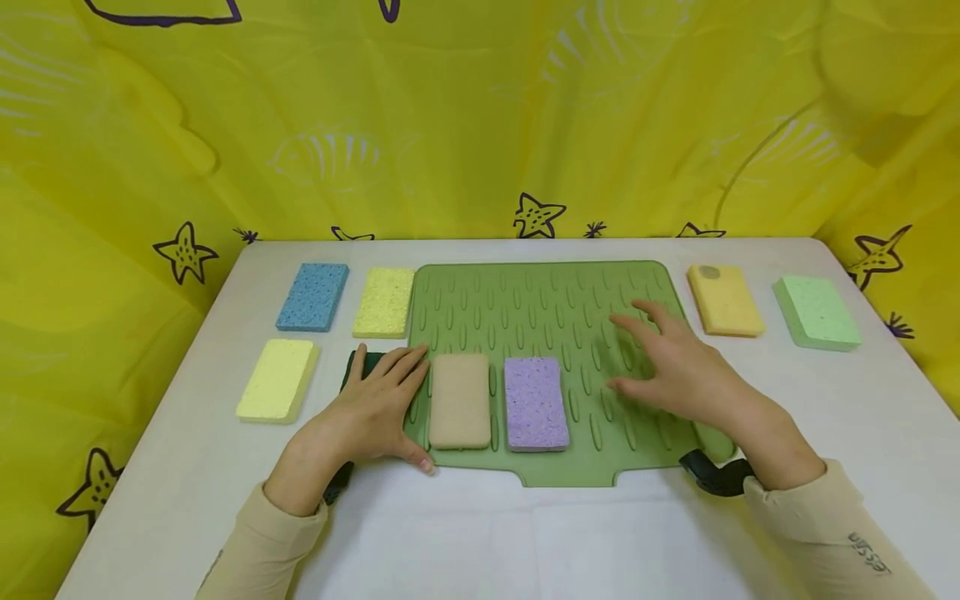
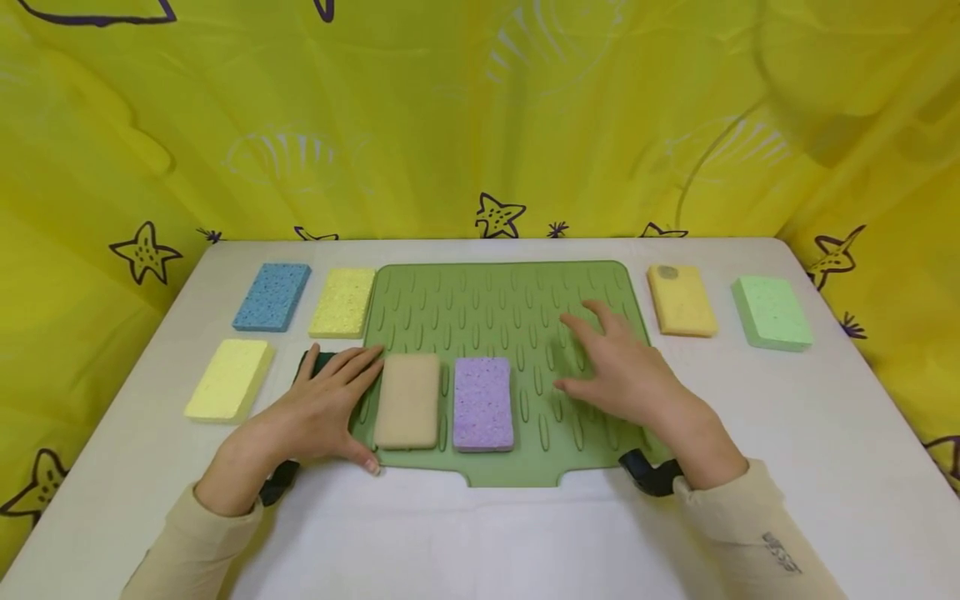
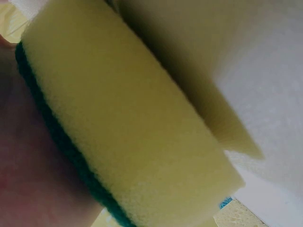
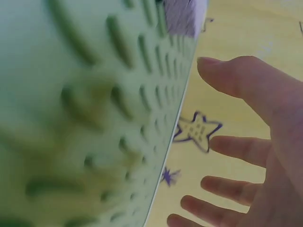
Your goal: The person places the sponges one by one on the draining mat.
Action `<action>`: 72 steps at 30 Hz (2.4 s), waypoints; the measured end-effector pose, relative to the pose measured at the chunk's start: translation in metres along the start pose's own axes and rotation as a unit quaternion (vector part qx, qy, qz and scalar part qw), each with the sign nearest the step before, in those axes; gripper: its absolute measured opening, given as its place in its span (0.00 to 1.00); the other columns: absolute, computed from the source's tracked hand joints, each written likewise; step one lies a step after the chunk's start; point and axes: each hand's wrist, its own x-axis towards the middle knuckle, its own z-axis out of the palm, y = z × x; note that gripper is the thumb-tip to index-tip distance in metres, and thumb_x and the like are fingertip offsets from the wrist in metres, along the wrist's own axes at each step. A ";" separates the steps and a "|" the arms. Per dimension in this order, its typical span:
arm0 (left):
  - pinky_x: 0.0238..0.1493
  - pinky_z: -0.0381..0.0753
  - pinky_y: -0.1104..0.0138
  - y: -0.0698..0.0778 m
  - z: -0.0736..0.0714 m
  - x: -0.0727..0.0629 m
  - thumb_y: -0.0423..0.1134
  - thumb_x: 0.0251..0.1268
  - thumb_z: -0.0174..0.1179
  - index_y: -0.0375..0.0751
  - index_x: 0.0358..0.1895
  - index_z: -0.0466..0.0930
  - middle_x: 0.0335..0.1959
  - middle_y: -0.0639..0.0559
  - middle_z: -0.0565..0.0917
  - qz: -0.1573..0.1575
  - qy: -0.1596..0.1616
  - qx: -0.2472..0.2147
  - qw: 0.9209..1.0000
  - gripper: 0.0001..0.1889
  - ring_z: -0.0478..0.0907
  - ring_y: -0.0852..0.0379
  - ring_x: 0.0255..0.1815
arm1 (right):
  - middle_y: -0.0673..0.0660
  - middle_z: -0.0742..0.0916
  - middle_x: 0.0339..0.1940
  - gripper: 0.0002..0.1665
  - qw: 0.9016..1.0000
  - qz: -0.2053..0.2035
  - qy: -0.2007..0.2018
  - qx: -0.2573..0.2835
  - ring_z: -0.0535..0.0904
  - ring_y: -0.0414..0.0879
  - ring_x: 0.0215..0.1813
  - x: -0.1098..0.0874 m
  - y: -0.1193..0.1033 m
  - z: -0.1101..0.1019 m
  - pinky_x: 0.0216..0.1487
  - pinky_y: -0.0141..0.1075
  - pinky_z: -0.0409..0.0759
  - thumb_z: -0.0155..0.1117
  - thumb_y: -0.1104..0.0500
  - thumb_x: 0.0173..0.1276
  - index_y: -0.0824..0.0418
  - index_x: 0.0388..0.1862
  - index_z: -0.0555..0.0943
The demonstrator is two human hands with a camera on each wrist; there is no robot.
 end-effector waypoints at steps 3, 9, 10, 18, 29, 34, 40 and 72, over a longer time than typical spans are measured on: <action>0.73 0.34 0.30 0.000 0.000 -0.001 0.79 0.28 0.68 0.37 0.79 0.52 0.82 0.45 0.48 -0.001 0.000 -0.001 1.000 0.73 0.46 0.43 0.82 | 0.70 0.59 0.77 0.47 1.000 -0.002 0.010 -0.006 0.59 0.74 0.72 -0.001 0.011 -0.005 0.52 0.68 0.75 0.73 0.47 0.61 0.58 0.75 0.64; 0.73 0.34 0.30 0.000 0.000 -0.002 0.79 0.27 0.68 0.37 0.78 0.53 0.82 0.45 0.49 0.000 0.002 0.000 1.000 0.73 0.46 0.42 0.82 | 0.72 0.60 0.75 0.45 0.999 -0.016 0.029 -0.003 0.57 0.76 0.71 -0.001 0.034 -0.013 0.55 0.70 0.71 0.74 0.53 0.60 0.62 0.72 0.66; 0.73 0.34 0.30 -0.001 0.000 -0.001 0.79 0.27 0.68 0.37 0.78 0.53 0.82 0.45 0.49 -0.001 0.002 0.000 1.000 0.73 0.46 0.42 0.82 | 0.72 0.60 0.75 0.44 0.999 -0.018 0.030 0.000 0.57 0.76 0.71 -0.001 0.037 -0.014 0.56 0.70 0.70 0.74 0.54 0.60 0.63 0.72 0.66; 0.73 0.34 0.30 -0.001 -0.001 -0.002 0.80 0.27 0.68 0.37 0.78 0.53 0.82 0.45 0.49 -0.003 0.000 0.003 1.000 0.73 0.46 0.42 0.82 | 0.75 0.59 0.75 0.45 0.999 -0.028 0.028 -0.007 0.54 0.76 0.72 0.004 0.062 -0.018 0.61 0.71 0.64 0.75 0.55 0.59 0.66 0.72 0.65; 0.73 0.33 0.31 0.001 0.000 -0.001 0.79 0.28 0.68 0.37 0.79 0.52 0.82 0.45 0.48 -0.007 -0.007 -0.006 1.000 0.73 0.45 0.42 0.82 | 0.78 0.59 0.73 0.47 0.999 -0.036 0.007 -0.026 0.53 0.79 0.70 0.016 0.099 -0.029 0.61 0.71 0.60 0.74 0.61 0.57 0.72 0.72 0.62; 0.73 0.32 0.31 0.001 0.000 0.000 0.79 0.28 0.69 0.37 0.79 0.52 0.82 0.45 0.48 -0.005 -0.007 -0.005 1.000 0.73 0.45 0.43 0.82 | 0.80 0.59 0.72 0.49 0.998 -0.035 -0.015 -0.050 0.54 0.80 0.68 0.022 0.117 -0.035 0.61 0.72 0.60 0.73 0.64 0.56 0.74 0.72 0.59; 0.73 0.34 0.30 0.001 -0.001 -0.002 0.79 0.27 0.69 0.36 0.78 0.53 0.82 0.44 0.50 0.000 0.004 0.002 1.000 0.73 0.47 0.42 0.82 | 0.83 0.58 0.71 0.50 0.998 -0.029 -0.042 -0.035 0.53 0.82 0.67 0.033 0.132 -0.040 0.62 0.72 0.56 0.72 0.65 0.54 0.75 0.72 0.57; 0.73 0.34 0.30 -0.001 0.003 0.001 0.79 0.27 0.69 0.38 0.79 0.52 0.82 0.46 0.49 -0.004 0.003 0.004 1.000 0.73 0.46 0.44 0.82 | 0.85 0.51 0.71 0.60 0.982 0.030 -0.164 -0.087 0.51 0.87 0.65 0.062 0.149 -0.042 0.60 0.78 0.56 0.73 0.61 0.52 0.75 0.73 0.45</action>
